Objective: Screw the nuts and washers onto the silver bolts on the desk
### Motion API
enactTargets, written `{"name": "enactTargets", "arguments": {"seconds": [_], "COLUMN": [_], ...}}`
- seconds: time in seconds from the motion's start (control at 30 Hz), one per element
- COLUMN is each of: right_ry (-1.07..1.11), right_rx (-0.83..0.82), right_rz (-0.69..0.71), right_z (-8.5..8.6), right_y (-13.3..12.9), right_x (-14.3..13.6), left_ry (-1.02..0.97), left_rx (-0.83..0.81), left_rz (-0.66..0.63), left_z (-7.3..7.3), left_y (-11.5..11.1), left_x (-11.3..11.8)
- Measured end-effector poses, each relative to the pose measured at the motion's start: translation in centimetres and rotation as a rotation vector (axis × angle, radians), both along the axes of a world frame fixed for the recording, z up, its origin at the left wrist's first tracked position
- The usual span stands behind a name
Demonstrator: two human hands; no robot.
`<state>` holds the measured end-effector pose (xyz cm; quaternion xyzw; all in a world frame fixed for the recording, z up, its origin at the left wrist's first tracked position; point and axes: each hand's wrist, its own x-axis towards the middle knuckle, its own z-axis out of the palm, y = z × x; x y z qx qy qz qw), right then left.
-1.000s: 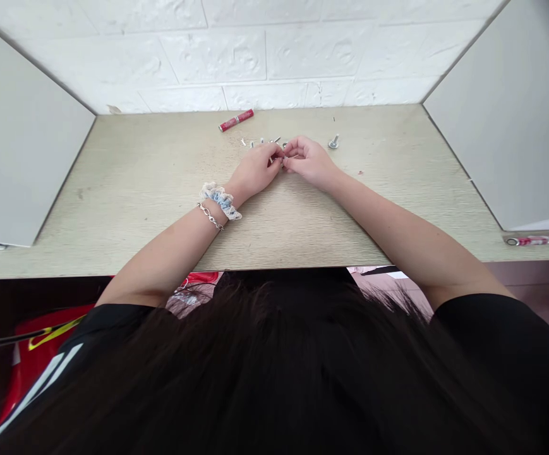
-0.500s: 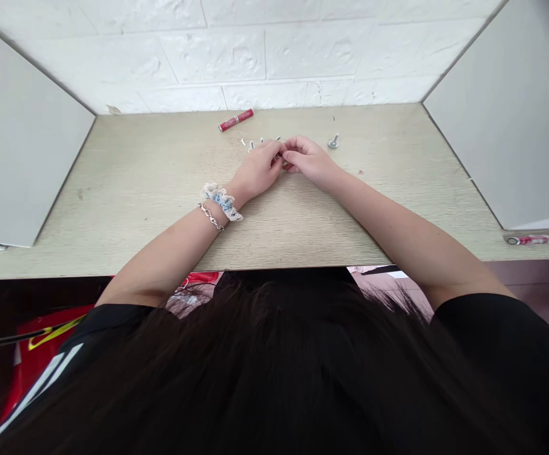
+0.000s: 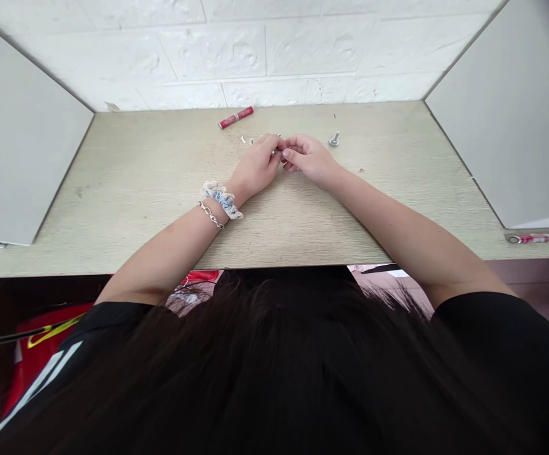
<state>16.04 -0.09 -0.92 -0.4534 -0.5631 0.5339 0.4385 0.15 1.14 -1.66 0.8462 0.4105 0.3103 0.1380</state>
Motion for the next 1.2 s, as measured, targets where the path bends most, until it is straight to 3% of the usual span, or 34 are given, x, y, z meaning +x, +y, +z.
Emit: {"name": "enactTargets", "arguments": {"seconds": [0.3, 0.5, 0.7, 0.97, 1.2], "right_ry": [-0.033, -0.054, -0.06, 0.022, 0.076], "right_rx": [0.068, 0.099, 0.027, -0.05, -0.047], "right_rz": [-0.02, 0.033, 0.017, 0.034, 0.07], "right_z": [0.0, -0.3, -0.5, 0.2, 0.0], "right_y": [-0.2, -0.1, 0.3, 0.3, 0.4], "right_x": [0.1, 0.0, -0.2, 0.2, 0.7], "left_ry": [0.007, -0.035, -0.054, -0.021, 0.017], "left_rx": [0.022, 0.127, 0.118, 0.035, 0.096], "left_rz": [0.006, -0.073, -0.02, -0.025, 0.005], "left_z": [0.1, 0.4, 0.6, -0.3, -0.5], "left_y": [0.1, -0.4, -0.8, 0.6, 0.8], "left_x": [0.0, 0.2, 0.2, 0.1, 0.0]}}
